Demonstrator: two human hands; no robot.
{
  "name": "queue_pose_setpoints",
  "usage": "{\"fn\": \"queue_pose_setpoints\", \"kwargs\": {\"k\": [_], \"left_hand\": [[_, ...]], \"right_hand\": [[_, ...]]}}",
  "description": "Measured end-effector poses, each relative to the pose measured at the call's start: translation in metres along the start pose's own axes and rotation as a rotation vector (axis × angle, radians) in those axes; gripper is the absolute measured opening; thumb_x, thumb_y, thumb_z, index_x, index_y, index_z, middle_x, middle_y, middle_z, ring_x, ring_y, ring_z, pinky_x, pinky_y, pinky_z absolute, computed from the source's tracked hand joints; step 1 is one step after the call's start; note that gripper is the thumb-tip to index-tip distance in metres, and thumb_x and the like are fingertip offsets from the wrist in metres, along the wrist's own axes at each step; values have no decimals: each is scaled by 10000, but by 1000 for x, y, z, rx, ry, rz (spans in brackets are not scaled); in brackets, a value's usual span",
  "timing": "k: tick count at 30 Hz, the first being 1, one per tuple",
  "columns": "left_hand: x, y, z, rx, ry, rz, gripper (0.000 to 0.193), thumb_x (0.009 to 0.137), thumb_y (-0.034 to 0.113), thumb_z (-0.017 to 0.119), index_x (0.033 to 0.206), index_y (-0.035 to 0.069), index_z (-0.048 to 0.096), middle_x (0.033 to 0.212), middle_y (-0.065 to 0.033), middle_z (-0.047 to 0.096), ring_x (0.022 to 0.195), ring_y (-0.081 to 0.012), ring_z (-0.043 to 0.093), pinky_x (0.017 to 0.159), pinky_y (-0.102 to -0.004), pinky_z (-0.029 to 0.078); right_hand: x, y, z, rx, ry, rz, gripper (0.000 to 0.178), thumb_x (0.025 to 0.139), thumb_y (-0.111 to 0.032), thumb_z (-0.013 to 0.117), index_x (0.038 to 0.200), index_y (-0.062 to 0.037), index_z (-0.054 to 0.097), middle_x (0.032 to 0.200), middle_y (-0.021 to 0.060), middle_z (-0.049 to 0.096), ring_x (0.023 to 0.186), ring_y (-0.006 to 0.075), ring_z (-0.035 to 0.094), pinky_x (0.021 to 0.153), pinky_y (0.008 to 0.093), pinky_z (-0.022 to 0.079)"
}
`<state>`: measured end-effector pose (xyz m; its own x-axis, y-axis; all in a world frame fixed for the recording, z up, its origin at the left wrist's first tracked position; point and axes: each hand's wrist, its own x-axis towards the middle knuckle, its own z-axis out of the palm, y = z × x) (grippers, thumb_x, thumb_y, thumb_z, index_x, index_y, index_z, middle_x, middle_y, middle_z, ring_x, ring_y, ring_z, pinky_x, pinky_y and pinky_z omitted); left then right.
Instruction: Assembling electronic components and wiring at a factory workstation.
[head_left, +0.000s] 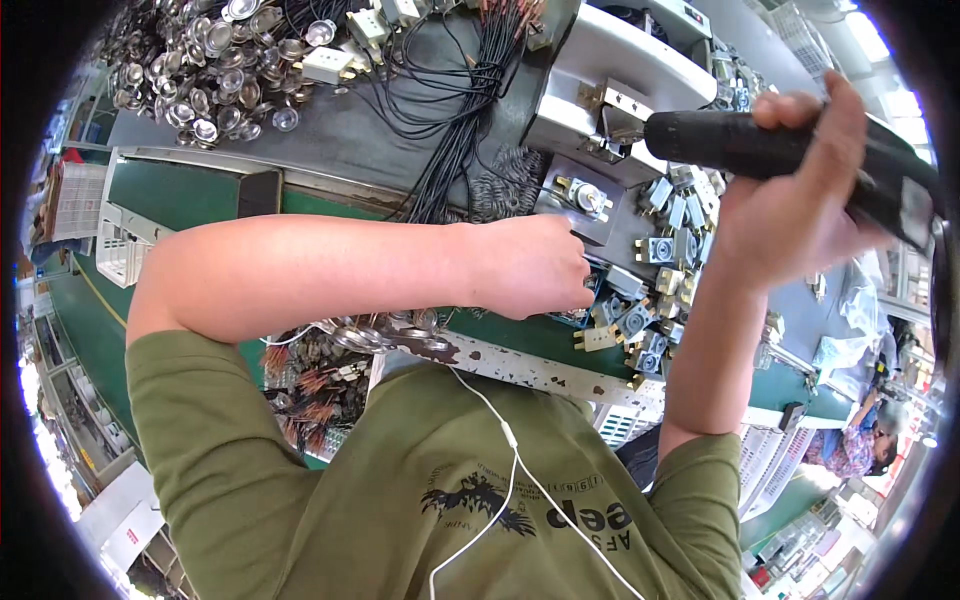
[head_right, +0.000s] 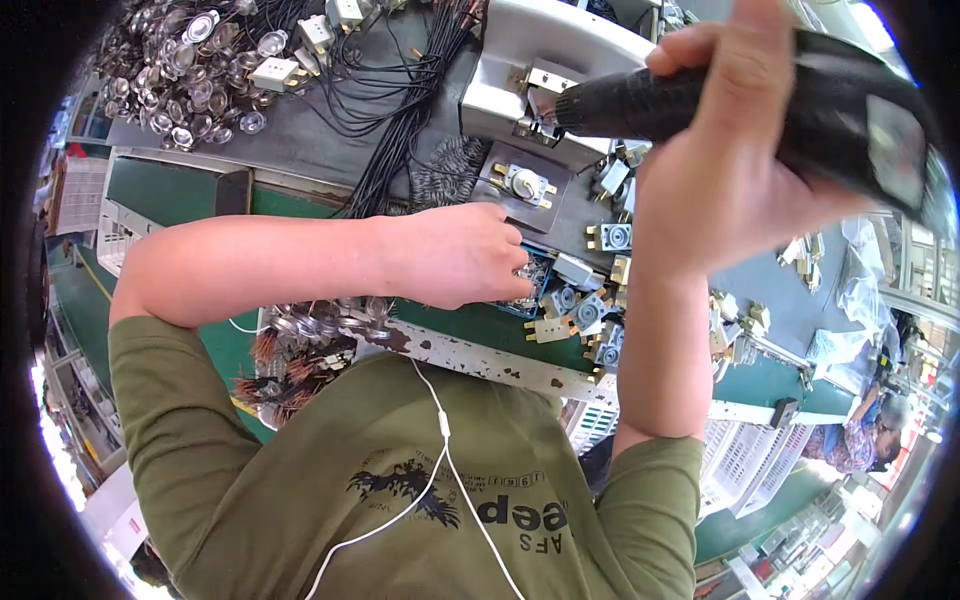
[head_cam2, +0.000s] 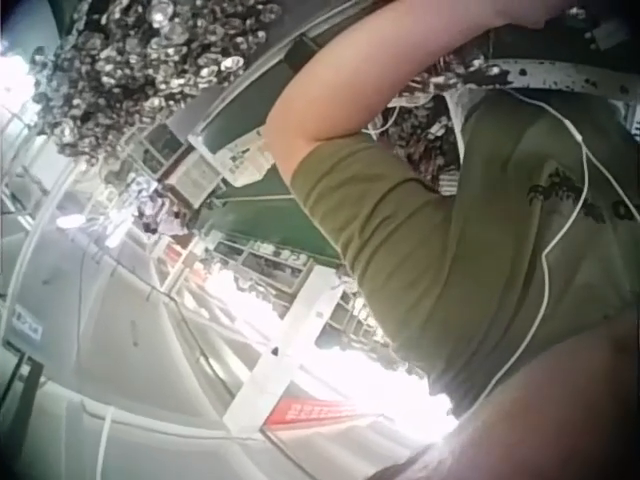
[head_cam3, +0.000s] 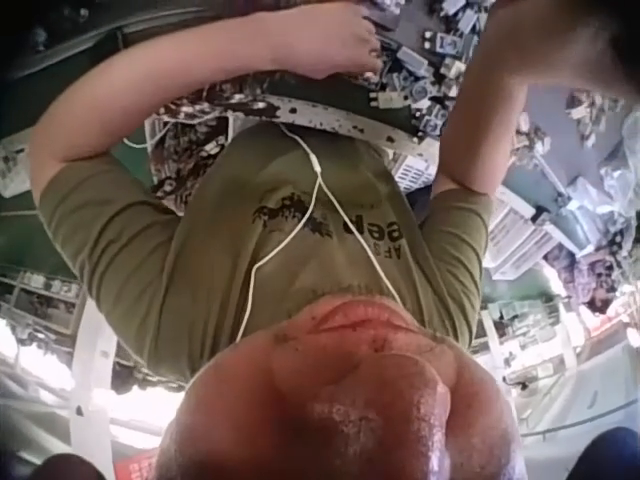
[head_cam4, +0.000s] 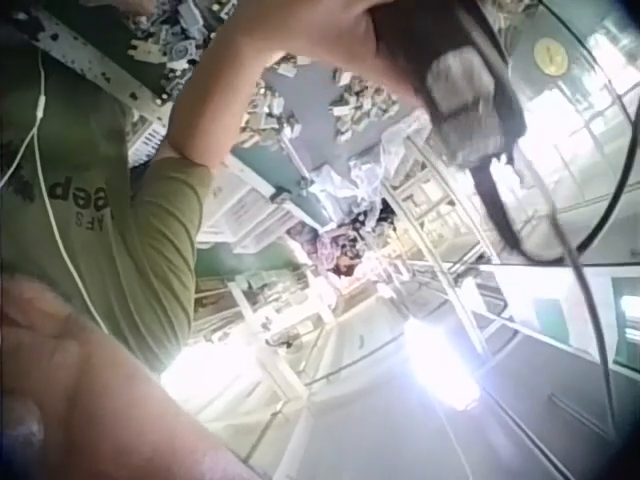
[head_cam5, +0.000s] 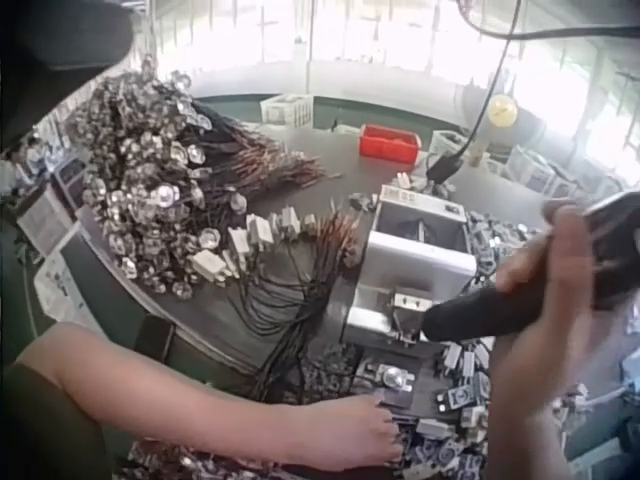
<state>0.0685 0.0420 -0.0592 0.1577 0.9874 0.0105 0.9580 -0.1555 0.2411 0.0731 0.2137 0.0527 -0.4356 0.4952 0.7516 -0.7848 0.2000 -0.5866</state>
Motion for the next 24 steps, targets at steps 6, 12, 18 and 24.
{"fn": "queue_pose_setpoints", "kwargs": {"k": [6, 12, 18, 24], "left_hand": [[4, -2, -4, -91, -48, -9, 133, 765, 160, 710, 874, 98, 665, 838, -53, 685, 892, -262, 700, 728, -412, 521], [2, -7, 1, -133, 102, 28, 92, 744, 112, 683, 812, 73, 731, 790, -105, 723, 841, -321, 735, 721, -457, 592], [2, -7, -1, -145, 120, 28, 109, 781, 113, 662, 858, 60, 718, 805, -115, 721, 846, -335, 730, 721, -464, 588], [1, -6, -5, -211, 139, 12, 132, 802, 107, 664, 917, 45, 681, 804, -122, 713, 850, -340, 726, 716, -475, 576]], "right_hand": [[-4, 3, 14, -14, 59, 34, 264, 937, -38, 738, 1094, 64, 552, 712, 143, 655, 568, 212, 626, 537, 342, 564], [-5, 11, 8, -16, -6, 39, 211, 934, -23, 735, 1054, 57, 580, 709, 133, 659, 561, 211, 620, 540, 341, 557], [-11, 12, 19, -60, -9, -42, 228, 929, -3, 731, 1068, 55, 561, 733, 149, 676, 560, 201, 636, 530, 342, 565], [-12, 12, 16, -120, -146, -75, 270, 930, 11, 721, 1087, 52, 505, 835, 189, 711, 555, 185, 642, 500, 329, 570]]}}
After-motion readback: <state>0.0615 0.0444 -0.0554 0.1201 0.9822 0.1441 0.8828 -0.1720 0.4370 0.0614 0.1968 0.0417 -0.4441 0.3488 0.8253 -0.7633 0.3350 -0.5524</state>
